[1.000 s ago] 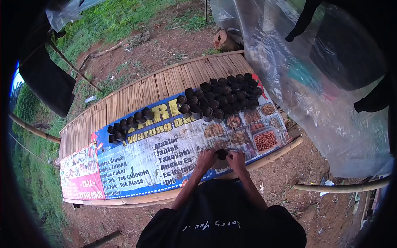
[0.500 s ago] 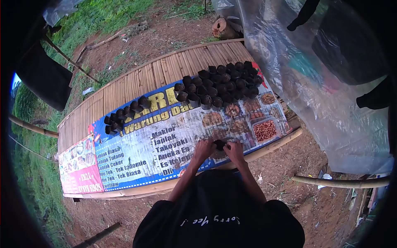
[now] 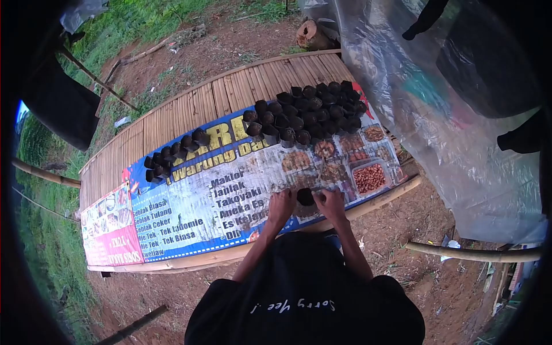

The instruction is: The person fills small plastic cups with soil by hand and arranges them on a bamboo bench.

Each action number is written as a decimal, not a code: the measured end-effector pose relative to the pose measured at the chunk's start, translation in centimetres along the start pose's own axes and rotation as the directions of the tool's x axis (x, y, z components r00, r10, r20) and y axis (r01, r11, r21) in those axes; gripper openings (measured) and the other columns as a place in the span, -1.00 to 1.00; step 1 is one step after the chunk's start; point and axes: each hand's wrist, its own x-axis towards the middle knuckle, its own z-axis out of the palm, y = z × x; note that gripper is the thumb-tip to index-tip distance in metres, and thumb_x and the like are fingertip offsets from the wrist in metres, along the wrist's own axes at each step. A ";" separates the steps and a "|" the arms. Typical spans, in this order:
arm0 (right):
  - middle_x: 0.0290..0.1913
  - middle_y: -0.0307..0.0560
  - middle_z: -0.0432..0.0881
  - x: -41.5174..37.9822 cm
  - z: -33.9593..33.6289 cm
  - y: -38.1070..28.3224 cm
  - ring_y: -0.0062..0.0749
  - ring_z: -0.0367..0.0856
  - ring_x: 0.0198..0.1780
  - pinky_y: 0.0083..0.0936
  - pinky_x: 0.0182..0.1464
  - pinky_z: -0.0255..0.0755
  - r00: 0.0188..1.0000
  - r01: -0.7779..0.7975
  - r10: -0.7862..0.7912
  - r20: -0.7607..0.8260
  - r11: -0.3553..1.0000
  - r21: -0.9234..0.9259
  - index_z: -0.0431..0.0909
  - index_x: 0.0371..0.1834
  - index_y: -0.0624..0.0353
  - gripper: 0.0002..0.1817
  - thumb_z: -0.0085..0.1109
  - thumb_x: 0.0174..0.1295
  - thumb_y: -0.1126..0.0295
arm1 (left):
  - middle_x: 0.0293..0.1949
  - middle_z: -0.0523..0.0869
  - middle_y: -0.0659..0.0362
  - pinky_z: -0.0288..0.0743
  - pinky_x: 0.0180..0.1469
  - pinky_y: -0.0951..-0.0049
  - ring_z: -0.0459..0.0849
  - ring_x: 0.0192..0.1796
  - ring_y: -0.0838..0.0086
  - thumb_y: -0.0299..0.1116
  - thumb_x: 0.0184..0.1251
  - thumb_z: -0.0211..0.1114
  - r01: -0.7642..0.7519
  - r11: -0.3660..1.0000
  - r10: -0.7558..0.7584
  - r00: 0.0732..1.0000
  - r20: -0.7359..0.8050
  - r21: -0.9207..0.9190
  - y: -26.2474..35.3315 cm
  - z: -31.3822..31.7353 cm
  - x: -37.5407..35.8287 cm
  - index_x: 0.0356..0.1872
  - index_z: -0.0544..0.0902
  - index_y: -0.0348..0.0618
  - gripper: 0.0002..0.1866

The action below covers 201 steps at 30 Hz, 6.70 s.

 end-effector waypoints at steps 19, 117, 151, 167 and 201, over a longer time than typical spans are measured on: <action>-0.45 0.05 0.62 0.9 1.1 0.4 -0.02 0.47 -0.18 -0.12 -0.04 0.30 0.981 0.191 -0.189 0.055 0.980 -0.047 0.54 -0.55 0.18 -0.79 0.17 0.07 0.27 | -0.49 0.62 -0.28 0.54 -0.22 -0.04 0.64 -0.36 -0.17 -0.34 0.08 0.18 -0.037 0.997 0.048 0.986 0.161 -0.070 -1.1 0.9 0.5 -0.45 0.62 -0.34 -0.78; -0.41 -0.10 0.67 1.8 1.1 1.0 -0.10 0.47 -0.16 -0.13 -0.03 0.26 0.957 0.259 -0.274 -0.100 0.956 -0.137 0.56 -0.52 0.13 -0.84 0.16 0.04 0.28 | -0.50 0.62 -0.30 0.52 -0.19 -0.03 0.65 -0.34 -0.18 -0.39 0.03 0.20 -0.046 0.997 0.053 0.988 0.146 -0.056 0.0 2.1 0.7 -0.44 0.59 -0.43 -0.78; -0.49 -0.11 0.61 -0.1 1.1 -0.2 -0.06 0.44 -0.17 -0.11 -0.04 0.23 0.995 0.052 -0.061 -0.085 0.993 -0.105 0.50 -0.61 0.10 -0.71 0.14 0.12 0.16 | -0.37 0.66 -0.30 0.55 -0.16 -0.05 0.67 -0.24 -0.16 -0.11 0.25 0.21 0.000 0.991 -0.029 0.975 0.218 0.131 0.6 1.0 0.0 -0.17 0.61 -0.32 -0.60; -0.40 -0.09 0.67 0.1 1.1 -0.1 -0.09 0.46 -0.15 -0.15 -0.03 0.25 0.987 0.140 -0.146 -0.067 0.987 -0.082 0.59 -0.50 0.11 -0.82 0.14 0.04 0.25 | -0.44 0.63 -0.29 0.52 -0.23 -0.06 0.64 -0.34 -0.17 -0.38 0.02 0.23 -0.101 0.994 0.095 0.980 0.176 0.028 -0.1 0.6 0.4 -0.42 0.57 -0.38 -0.79; -0.42 -0.12 0.65 1.1 0.8 0.7 -0.07 0.47 -0.18 -0.07 -0.03 0.26 0.977 0.147 -0.178 -0.122 0.962 -0.229 0.56 -0.53 0.10 -0.77 0.18 0.08 0.18 | -0.37 0.60 -0.45 0.52 -0.12 -0.12 0.62 -0.22 -0.29 -0.17 0.21 0.22 0.042 0.999 -0.040 0.974 0.224 -0.004 -0.3 2.1 0.2 -0.30 0.60 -0.45 -0.60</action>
